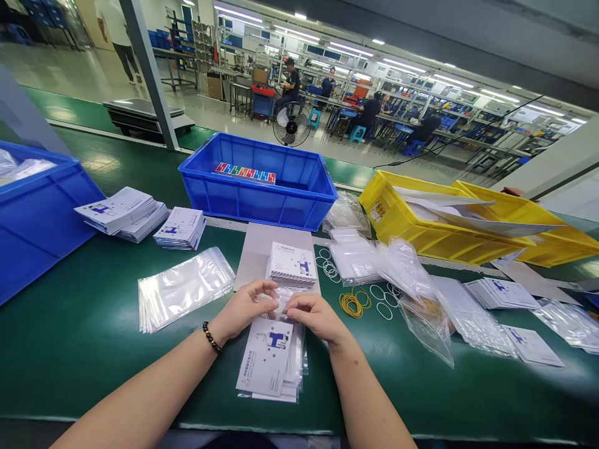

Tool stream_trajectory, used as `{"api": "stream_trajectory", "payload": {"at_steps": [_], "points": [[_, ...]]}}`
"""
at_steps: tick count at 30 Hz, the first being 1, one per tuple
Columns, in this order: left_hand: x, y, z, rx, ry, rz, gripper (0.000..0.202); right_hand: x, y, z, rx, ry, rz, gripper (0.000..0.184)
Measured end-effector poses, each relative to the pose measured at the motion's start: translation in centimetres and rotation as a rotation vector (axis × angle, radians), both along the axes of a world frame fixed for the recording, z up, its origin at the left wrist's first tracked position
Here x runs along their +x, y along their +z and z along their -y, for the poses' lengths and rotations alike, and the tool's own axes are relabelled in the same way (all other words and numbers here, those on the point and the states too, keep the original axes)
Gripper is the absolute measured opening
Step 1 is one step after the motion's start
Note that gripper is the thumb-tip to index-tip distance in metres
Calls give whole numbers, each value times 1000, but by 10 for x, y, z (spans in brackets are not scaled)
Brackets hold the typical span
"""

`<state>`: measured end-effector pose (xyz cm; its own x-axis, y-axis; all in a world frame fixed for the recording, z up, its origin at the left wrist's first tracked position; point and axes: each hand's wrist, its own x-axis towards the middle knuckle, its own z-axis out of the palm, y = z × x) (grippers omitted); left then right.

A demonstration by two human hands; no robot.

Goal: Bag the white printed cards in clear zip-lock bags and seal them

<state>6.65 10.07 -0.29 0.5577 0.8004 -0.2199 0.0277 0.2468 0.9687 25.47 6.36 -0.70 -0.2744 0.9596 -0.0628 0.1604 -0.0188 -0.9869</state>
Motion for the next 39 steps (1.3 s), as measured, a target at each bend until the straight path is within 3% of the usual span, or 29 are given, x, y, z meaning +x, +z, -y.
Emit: {"api": "stream_trajectory", "payload": {"at_steps": [4, 7, 10, 18, 25, 27, 30, 33, 35, 37, 39], "points": [[2, 0, 0, -65, 30, -53, 26, -2, -2, 0, -47, -122, -96, 19], [3, 2, 2, -24, 50, -97, 24, -5, -1, 0, -109, -158, -123, 24], [5, 4, 3, 59, 38, -165, 23, -8, 0, 1, -126, -156, -84, 13], [7, 6, 4, 117, 25, -209, 20, -19, 1, 2, 132, -187, 140, 14], [2, 3, 3, 243, -22, -260, 21, -21, 0, 5, 414, -186, 355, 17], [-5, 3, -3, 349, -4, -287, 26, -18, -2, 5, 493, -198, 398, 16], [-19, 3, -15, 654, 128, -479, 32, -13, -6, 2, 618, -274, 451, 11], [-31, -1, -26, 864, 272, -829, 34, -10, -10, 0, 698, -392, 506, 17], [-36, -6, -31, 832, 288, -1095, 46, -10, -11, 0, 721, -423, 530, 16], [-39, -9, -34, 755, 209, -1290, 58, -11, -10, 0, 733, -419, 541, 15], [-40, -9, -34, 741, 111, -1360, 53, -12, -9, 0, 737, -399, 542, 15]]}}
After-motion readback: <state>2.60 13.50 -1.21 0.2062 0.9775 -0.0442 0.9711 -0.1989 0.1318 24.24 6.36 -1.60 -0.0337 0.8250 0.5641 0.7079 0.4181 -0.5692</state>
